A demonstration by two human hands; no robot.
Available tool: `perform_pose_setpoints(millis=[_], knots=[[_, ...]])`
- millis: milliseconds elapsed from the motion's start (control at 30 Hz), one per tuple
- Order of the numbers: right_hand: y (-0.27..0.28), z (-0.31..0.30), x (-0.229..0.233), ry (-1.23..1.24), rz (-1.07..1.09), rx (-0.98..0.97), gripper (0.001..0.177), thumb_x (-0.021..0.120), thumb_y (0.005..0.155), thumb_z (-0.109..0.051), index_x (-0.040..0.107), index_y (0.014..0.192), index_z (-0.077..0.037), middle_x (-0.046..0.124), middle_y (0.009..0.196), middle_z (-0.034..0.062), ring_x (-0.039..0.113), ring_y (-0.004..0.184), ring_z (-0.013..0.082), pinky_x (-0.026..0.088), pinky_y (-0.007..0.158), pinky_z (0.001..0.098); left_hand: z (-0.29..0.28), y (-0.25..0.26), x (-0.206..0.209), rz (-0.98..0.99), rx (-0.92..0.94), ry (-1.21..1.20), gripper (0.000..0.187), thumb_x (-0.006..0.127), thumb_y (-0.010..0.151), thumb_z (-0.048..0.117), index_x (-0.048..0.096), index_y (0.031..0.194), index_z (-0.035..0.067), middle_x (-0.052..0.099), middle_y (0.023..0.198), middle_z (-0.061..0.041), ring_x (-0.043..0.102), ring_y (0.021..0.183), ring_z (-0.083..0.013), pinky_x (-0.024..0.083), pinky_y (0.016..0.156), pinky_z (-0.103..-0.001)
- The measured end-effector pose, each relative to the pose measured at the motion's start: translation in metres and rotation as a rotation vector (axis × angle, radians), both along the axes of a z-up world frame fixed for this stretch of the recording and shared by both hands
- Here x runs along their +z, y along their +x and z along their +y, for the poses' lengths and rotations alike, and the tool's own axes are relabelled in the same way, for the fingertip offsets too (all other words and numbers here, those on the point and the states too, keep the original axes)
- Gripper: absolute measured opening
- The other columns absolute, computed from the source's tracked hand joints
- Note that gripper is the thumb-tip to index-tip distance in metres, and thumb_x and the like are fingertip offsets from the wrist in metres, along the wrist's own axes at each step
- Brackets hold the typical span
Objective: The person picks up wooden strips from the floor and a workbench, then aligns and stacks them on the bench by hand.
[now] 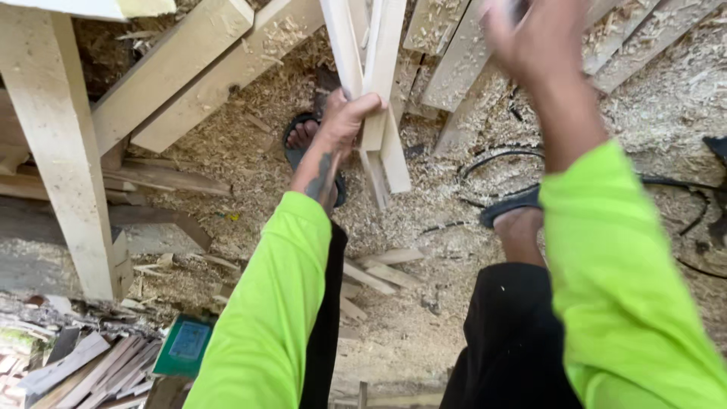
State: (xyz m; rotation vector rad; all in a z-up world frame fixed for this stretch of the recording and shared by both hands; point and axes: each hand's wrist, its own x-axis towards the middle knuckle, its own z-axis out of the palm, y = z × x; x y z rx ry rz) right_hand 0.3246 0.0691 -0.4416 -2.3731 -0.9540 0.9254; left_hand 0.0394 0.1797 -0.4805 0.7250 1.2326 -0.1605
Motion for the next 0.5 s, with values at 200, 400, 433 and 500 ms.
perform_pose_setpoints(millis=[200,400,433,500], knots=[[-0.180,-0.033,0.094,-0.042,0.132,-0.135,0.042,0.068,0.094,-0.014,0.061,0.130,0.008,0.059,0.095,0.0123,0.061,0.073,0.0180,0.055,0.061,0.0329,-0.016,0.026,0.024,-0.238,0.213,-0.207,0.075,0.089,0.069,0.031,0.059,0.126,-0.006,0.075,0.109,-0.018,0.077,0.097,-0.0269,0.064,0.093,-0.041],[-0.162,-0.069,0.066,0.154,0.714,-0.318,0.022,0.062,0.100,-0.019,0.064,0.095,0.002,0.068,0.125,0.0153,0.065,0.121,0.0248,0.052,0.103,0.0414,0.005,0.018,0.038,0.040,-0.211,0.135,0.074,0.093,0.057,0.038,0.067,0.115,-0.002,0.077,0.098,-0.013,0.080,0.086,-0.0226,0.063,0.078,-0.034],[-0.146,-0.077,0.051,-0.042,0.520,-0.406,0.025,0.065,0.098,-0.024,0.068,0.108,-0.001,0.068,0.127,0.0152,0.066,0.118,0.0256,0.055,0.100,0.0413,0.009,0.013,0.037,0.086,-0.285,0.171,0.070,0.094,0.057,0.038,0.070,0.111,-0.001,0.078,0.097,-0.012,0.079,0.085,-0.0219,0.063,0.078,-0.032],[-0.110,-0.091,0.012,-0.200,0.264,-0.531,0.049,0.075,0.093,-0.034,0.064,0.128,-0.002,0.065,0.132,0.0173,0.064,0.120,0.0282,0.054,0.102,0.0426,0.014,0.003,0.033,0.181,-0.431,0.250,0.062,0.094,0.057,0.038,0.077,0.104,0.001,0.079,0.096,-0.010,0.078,0.082,-0.0207,0.063,0.077,-0.029]])
